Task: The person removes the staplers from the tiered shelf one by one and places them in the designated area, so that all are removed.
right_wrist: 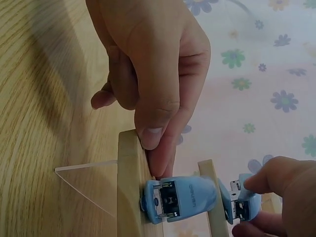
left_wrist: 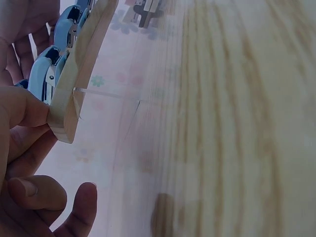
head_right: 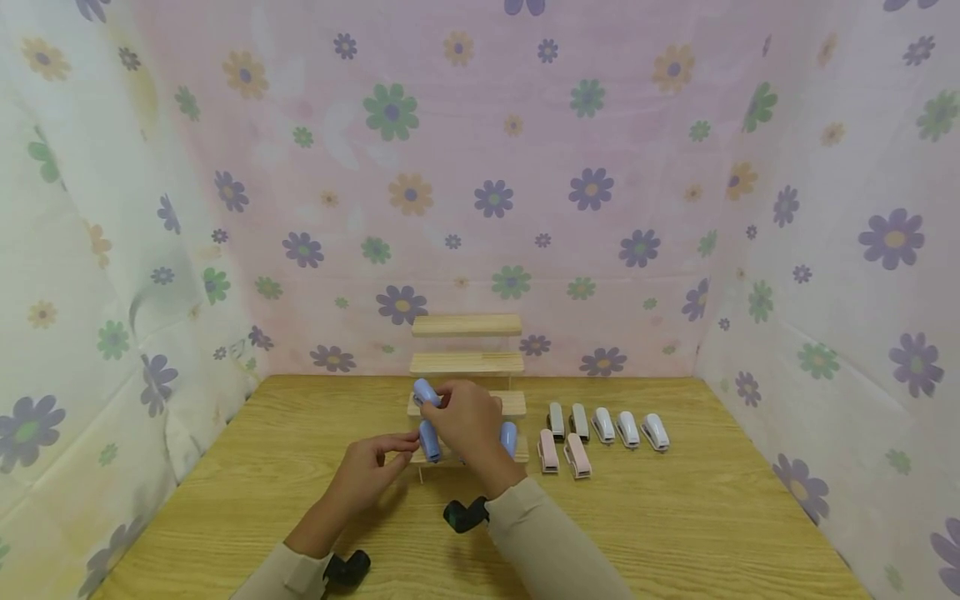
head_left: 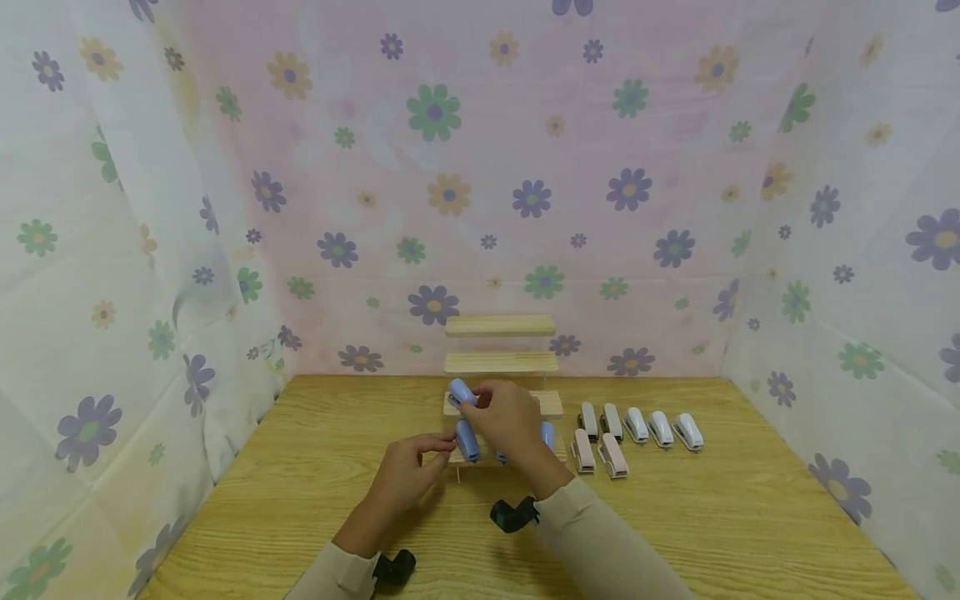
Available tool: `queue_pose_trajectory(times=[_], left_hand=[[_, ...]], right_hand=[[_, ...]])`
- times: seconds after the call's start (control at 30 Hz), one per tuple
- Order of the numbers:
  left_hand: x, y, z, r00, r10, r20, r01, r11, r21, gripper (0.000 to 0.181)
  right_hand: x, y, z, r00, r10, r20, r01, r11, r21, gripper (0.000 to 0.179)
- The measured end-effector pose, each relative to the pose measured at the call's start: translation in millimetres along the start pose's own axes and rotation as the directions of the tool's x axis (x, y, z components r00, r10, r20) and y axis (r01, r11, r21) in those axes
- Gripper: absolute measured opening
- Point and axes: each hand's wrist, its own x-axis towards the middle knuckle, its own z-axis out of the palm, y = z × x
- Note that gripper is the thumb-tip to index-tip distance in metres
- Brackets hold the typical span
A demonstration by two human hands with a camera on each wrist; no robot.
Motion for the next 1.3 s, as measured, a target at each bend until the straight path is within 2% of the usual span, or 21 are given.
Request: queue_pose_trajectory(times=[0.13, 0.3, 0.53, 0.8, 0.93, 1.13, 1.3], left_hand=[[-0.1, -0.3, -0.2, 1.0, 0.006, -0.001, -0.006, 1.0, -0.003, 0.02], [-0.1, -0.8, 0.2, 1.0, 0.012, -0.003, -0.012, 1.0, 0.0, 0.019], [0.0, -1.2, 0.4, 1.0, 0.01, -0.013, -0.01, 1.0, -0.006, 0.019], [-1.3, -0.2, 0.9, 1.0, 0.016, -0.012, -0.017, 1.0, -0.018, 0.019], [-1.2, -0.1, 0.7, 1.0, 0.026, -0.014, -0.026, 1.0, -0.01, 0.019], [0.1, -0.8, 0.5, 1.0, 0.028, -0.01, -0.028, 1.0, -0.005, 0.019], [-0.2, -0.2, -0.3, 1.0, 0.023, -0.006, -0.023, 1.0, -0.013, 0.019]], right_hand=[[0.4, -2, 0, 1.0, -0.012, 0.019, 0.012, 1.0, -0.014, 0.037], [0.8, -2, 3, 1.0, 0.01, 0.026, -0.01, 1.0, 0.006, 0.027], [0.3, -2, 4, 1.0, 0.009, -0.004, -0.009, 1.0, 0.029, 0.022], [-5.5, 10, 5, 0.997, -0.033, -0.075, 0.04, 0.995, 0.088, 0.019], [-10.9, 15, -1, 0.996, -0.025, -0.085, 0.035, 0.992, 0.118, 0.021], [-18.4, 20, -13, 0.989, -0.038, -0.14, 0.056, 0.99, 0.127, 0.022], [-23.5, 25, -23, 0.99, 0.005, -0.144, 0.015, 0.991, 0.132, 0.022]])
